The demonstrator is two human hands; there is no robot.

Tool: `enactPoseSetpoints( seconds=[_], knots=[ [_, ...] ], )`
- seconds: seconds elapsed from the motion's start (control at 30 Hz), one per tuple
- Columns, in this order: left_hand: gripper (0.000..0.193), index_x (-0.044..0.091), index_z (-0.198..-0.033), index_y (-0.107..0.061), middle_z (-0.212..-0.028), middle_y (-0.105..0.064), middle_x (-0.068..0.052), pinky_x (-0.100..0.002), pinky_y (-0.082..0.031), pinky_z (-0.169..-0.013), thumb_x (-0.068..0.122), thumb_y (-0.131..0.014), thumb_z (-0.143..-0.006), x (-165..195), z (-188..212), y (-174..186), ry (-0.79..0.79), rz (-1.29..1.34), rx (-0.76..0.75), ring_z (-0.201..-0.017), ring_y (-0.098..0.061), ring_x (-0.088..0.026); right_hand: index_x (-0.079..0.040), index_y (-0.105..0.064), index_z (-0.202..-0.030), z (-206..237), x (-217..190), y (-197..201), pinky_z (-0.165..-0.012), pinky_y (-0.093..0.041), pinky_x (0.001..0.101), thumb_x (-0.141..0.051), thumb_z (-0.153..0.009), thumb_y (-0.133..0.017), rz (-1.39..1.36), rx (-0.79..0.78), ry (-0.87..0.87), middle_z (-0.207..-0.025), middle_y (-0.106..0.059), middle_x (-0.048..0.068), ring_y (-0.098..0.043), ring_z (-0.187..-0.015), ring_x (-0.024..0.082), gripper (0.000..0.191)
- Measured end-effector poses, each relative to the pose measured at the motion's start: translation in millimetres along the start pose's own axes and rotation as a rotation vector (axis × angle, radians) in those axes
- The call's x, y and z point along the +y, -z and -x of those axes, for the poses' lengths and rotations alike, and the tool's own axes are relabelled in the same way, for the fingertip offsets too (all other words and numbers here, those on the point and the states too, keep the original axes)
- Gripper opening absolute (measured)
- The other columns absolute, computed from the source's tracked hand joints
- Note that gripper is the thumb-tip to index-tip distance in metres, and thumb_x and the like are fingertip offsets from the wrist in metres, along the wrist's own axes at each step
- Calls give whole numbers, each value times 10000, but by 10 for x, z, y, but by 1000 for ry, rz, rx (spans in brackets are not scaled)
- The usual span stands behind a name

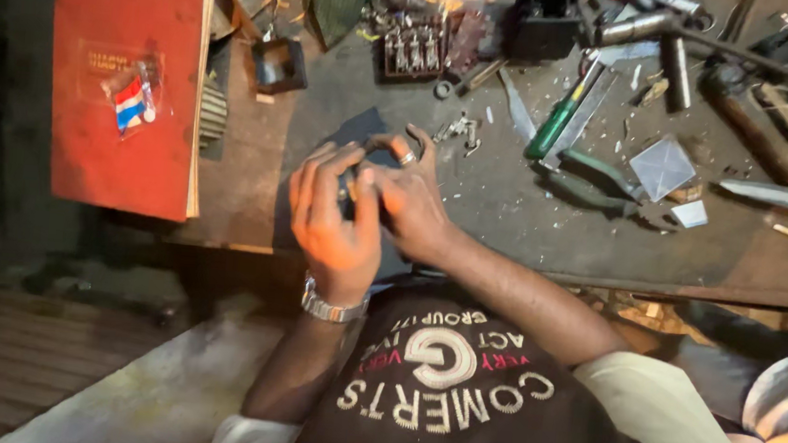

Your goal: The person assembles a small electrical component using a green-handled screwdriver and pliers. They tighten screws on a brown plastic housing, insert small metal pieces, and place the assembled unit into a black plastic tray on a cluttered workbench.

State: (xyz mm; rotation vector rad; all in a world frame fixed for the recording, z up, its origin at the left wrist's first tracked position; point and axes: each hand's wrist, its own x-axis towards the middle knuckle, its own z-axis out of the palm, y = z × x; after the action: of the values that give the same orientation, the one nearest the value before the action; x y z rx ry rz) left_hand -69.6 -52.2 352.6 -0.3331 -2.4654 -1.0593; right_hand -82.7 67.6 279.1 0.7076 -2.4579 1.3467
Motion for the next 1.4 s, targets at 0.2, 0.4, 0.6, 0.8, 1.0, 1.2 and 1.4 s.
enactPoseSetpoints(
  seconds=[0.2,0.4,0.6,0.8,1.0,1.2,1.4],
  knots=[
    [139,11,-1145,-651,-1173,-686,-148,-477,-483,-1061,60,-648,-1014,-22,21,5,20,-21,21,-1182,-631,-375,-63,-582,-1262,-24,-19,29,-1136,-182,728,-116,-836,-733,-2,-43,-12,-1096,-703,65,-510,-1320,381,455],
    [125,14,-1128,-651,-1159,-690,-141,-469,-490,-1052,61,-642,-1012,-8,31,-5,15,-22,33,-1176,-635,-371,-80,-597,-1231,8,-8,14,-1100,-214,710,-58,-769,-717,38,-59,34,-1148,-721,65,-508,-1324,397,477],
    [135,0,-1138,-647,-1161,-687,-151,-462,-502,-1031,59,-631,-1017,-1,21,2,38,13,39,-1149,-639,-364,-69,-596,-1206,14,11,-5,-1103,-206,735,-63,-788,-729,40,-47,24,-1104,-725,56,-518,-1317,401,439],
    [132,-7,-1128,-650,-1159,-688,-156,-464,-501,-1040,62,-627,-1019,4,19,-6,17,-16,51,-1152,-643,-369,-73,-579,-1264,15,20,-2,-1163,-207,713,-98,-860,-739,19,-11,57,-1183,-722,63,-513,-1364,382,435],
    [134,-7,-1128,-655,-1152,-693,-163,-458,-512,-1022,64,-629,-1017,2,21,-6,25,6,48,-1124,-652,-364,-83,-588,-1278,7,7,19,-1142,-176,750,-136,-820,-774,10,-58,0,-1140,-730,49,-494,-1349,380,498],
    [138,-9,-1129,-656,-1141,-694,-162,-462,-508,-1008,65,-631,-1015,-14,4,-19,32,-6,40,-1111,-649,-365,-85,-582,-1244,0,10,37,-1102,-193,748,-119,-773,-769,23,-55,31,-1157,-721,66,-491,-1334,401,508],
    [140,-10,-1142,-652,-1172,-691,-168,-462,-504,-1026,56,-623,-1021,-33,24,6,46,14,40,-1143,-648,-366,-79,-571,-1295,0,0,-6,-1097,-227,765,-75,-779,-752,49,-41,68,-1227,-704,60,-521,-1313,378,547]
  ],
)
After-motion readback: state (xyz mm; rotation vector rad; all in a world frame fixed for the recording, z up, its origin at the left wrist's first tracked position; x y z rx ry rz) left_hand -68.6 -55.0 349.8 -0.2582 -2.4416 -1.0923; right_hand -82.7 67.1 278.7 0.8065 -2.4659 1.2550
